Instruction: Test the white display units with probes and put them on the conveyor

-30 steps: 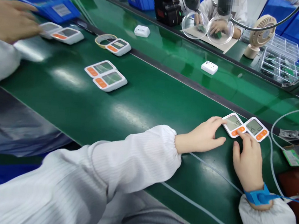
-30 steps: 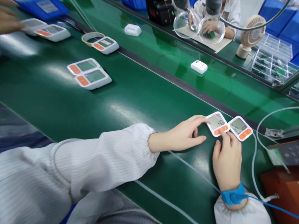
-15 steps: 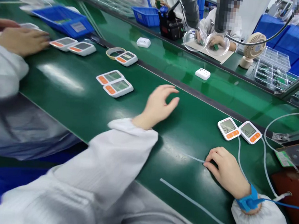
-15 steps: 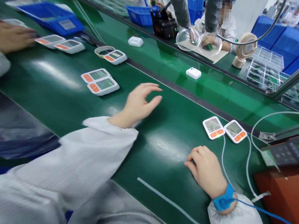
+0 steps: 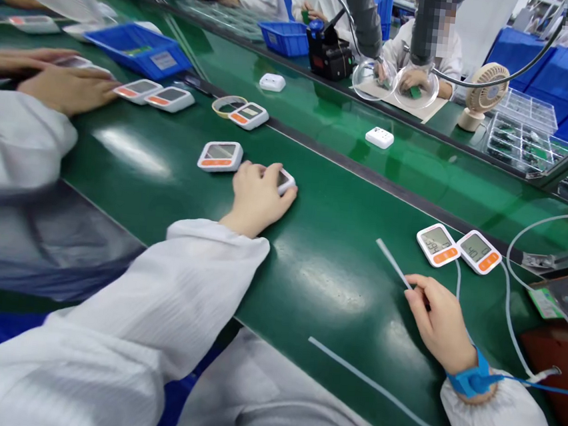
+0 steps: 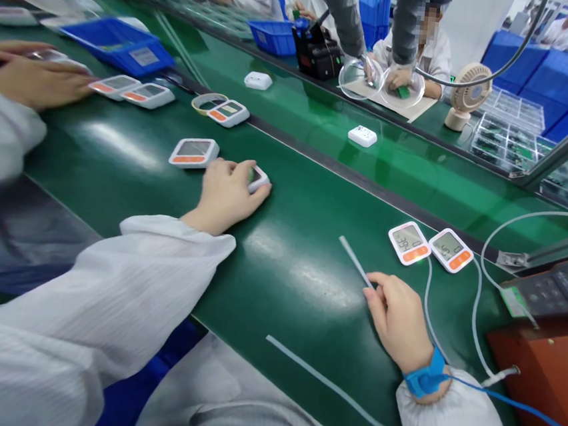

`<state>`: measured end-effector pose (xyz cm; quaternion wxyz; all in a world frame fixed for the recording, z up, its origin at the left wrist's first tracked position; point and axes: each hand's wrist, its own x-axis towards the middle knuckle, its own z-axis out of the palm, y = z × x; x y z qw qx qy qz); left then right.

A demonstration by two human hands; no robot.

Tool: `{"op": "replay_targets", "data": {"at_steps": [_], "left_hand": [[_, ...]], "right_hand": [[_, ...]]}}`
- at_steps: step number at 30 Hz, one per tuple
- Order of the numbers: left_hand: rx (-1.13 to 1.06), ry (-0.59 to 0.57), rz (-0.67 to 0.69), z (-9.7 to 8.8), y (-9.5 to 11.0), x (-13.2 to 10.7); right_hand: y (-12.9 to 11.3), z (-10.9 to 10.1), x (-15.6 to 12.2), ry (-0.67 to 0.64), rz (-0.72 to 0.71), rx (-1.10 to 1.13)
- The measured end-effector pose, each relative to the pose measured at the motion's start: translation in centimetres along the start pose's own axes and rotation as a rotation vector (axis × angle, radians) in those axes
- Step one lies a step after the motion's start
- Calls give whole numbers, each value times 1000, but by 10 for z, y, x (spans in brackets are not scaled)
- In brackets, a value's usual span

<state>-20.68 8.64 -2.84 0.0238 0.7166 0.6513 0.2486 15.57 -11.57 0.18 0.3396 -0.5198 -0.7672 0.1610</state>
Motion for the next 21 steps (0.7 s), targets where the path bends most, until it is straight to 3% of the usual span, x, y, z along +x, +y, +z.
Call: {"op": "replay_targets", "data": {"at_steps": [3, 7, 9, 13, 16, 21], "left_hand": [[-113, -14, 119, 5, 37, -10], [-509, -61, 393, 18, 103, -27], [-813, -91, 342, 29, 142, -38], [-1470, -348, 171, 40, 211, -68], [-1712, -505, 129, 32, 232, -88], [-1859, -749, -42, 19, 226, -100]], "right_hand": [[2, 1, -3, 159, 29, 24], [8, 8, -6, 337, 91, 233], [8, 9, -5, 365, 52, 231], [2, -1, -2, 412, -12, 62], [-4, -10, -3, 426, -31, -38], [-4, -11, -10, 325, -45, -1]]}}
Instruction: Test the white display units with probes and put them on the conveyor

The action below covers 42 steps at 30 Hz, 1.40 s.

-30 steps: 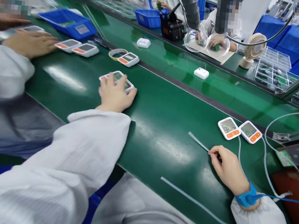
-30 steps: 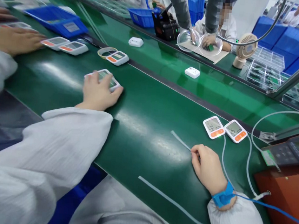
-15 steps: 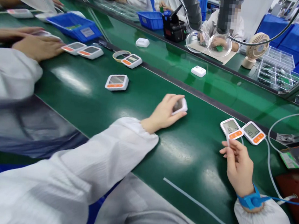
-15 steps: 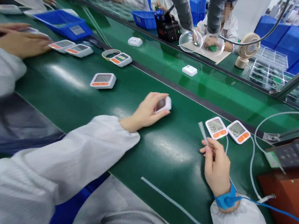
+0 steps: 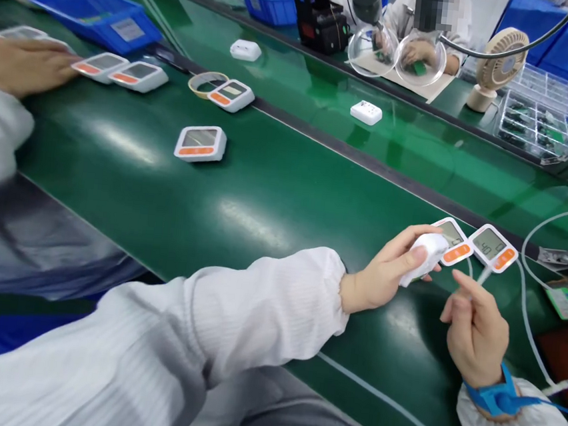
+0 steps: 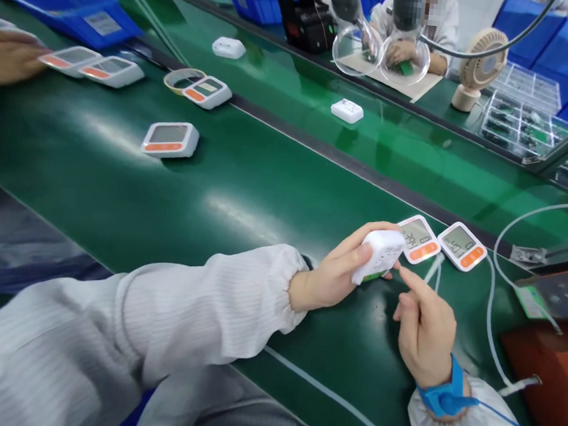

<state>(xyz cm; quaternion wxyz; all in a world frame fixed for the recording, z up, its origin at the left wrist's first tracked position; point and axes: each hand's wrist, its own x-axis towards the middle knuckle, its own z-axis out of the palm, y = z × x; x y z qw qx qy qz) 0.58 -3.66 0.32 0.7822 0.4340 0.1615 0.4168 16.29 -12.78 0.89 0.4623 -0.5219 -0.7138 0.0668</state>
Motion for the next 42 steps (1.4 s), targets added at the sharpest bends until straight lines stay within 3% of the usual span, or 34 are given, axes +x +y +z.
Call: {"op": "replay_targets", "data": {"at_steps": [5, 9, 14, 18, 24, 28, 42], "left_hand": [[-60, 36, -74, -1, 0, 2], [-41, 53, -124, 2, 1, 3], [9, -44, -180, 4, 5, -1], [-15, -164, -245, 5, 6, -3], [78, -191, -197, 5, 7, -3], [88, -231, -196, 4, 6, -4], [164, -204, -128, 3, 6, -4]], "right_hand": [[2, 7, -3, -44, 88, 33], [-1, 5, 4, -35, 32, -60], [-5, 2, 10, 57, 9, -156], [-4, 2, 10, 123, 31, -85], [-6, 2, 11, 74, -64, -75], [-7, 2, 12, 63, -44, -112], [-6, 1, 10, 64, 11, -121]]}}
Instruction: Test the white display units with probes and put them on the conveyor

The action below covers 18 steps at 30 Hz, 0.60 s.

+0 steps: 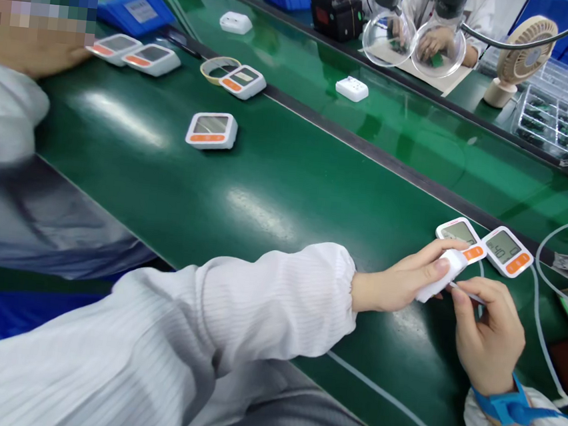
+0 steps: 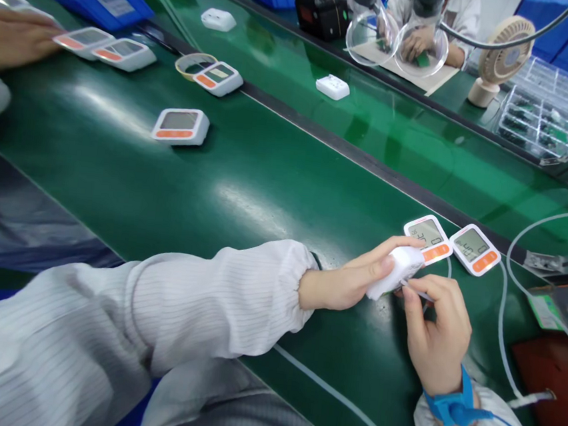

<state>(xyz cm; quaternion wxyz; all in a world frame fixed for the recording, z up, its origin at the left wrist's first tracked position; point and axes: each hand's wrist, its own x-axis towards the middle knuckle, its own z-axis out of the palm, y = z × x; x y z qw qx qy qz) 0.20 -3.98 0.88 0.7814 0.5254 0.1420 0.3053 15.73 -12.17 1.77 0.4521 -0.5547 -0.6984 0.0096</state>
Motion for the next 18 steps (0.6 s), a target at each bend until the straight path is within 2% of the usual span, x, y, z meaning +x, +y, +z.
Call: {"op": "replay_targets", "data": {"at_steps": [4, 13, 18], "left_hand": [[72, -25, 4, 0, -1, -2], [15, -7, -10, 1, -5, -2], [119, -23, 31, -1, -8, 0]], "right_hand": [[0, 0, 0, -17, 8, 11], [-1, -1, 0, -68, 26, 68], [-3, -1, 1, -73, 17, 43]]}}
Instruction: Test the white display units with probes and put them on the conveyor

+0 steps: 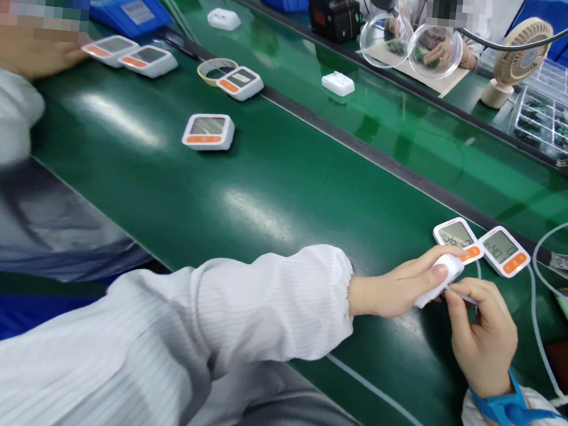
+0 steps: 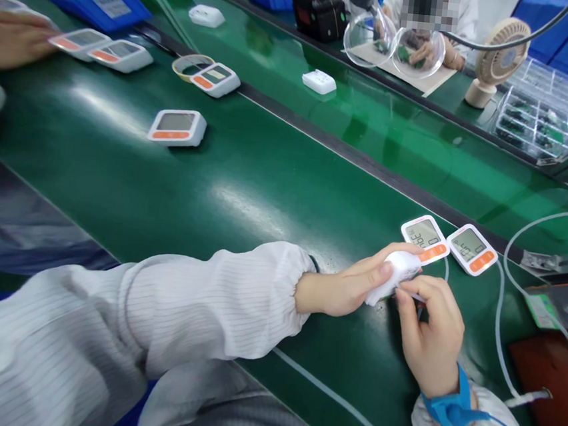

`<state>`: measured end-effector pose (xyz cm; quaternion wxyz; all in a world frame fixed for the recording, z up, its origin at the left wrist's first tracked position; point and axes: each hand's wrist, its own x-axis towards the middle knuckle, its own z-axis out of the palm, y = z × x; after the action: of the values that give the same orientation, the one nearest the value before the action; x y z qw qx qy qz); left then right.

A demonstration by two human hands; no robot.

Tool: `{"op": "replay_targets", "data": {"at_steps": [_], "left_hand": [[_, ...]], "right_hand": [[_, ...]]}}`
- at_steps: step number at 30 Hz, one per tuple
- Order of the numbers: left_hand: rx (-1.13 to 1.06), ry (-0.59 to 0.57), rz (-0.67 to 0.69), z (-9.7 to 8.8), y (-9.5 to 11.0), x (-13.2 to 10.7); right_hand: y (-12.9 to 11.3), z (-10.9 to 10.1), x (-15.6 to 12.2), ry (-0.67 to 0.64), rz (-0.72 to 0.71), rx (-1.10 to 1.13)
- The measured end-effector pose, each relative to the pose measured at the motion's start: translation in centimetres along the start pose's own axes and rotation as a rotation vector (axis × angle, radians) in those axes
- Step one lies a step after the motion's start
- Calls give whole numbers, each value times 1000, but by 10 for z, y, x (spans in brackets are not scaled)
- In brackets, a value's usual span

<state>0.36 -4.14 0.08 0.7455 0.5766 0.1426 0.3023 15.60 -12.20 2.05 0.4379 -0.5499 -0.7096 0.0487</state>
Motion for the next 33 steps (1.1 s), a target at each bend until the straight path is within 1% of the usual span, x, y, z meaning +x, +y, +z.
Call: {"op": "replay_targets", "data": {"at_steps": [6, 9, 14, 17, 20, 25, 33], "left_hand": [[122, -3, 42, -1, -2, -2], [179, 6, 32, -1, -2, -3], [102, -5, -1, 0, -1, -2], [92, 11, 0, 1, 2, -2], [140, 36, 22, 1, 5, -2], [274, 86, 75, 1, 8, -2], [334, 72, 112, 3, 5, -4]], "right_hand": [[-1, -1, 1, 0, -16, -50], [-1, -2, 1, -3, -26, -60], [0, -1, 2, -9, -28, -36], [1, 0, 2, 0, -33, -27], [0, -1, 0, 16, -28, -16], [-3, 0, 0, 68, -14, -92], [-2, 0, 0, 27, -19, -58]]}}
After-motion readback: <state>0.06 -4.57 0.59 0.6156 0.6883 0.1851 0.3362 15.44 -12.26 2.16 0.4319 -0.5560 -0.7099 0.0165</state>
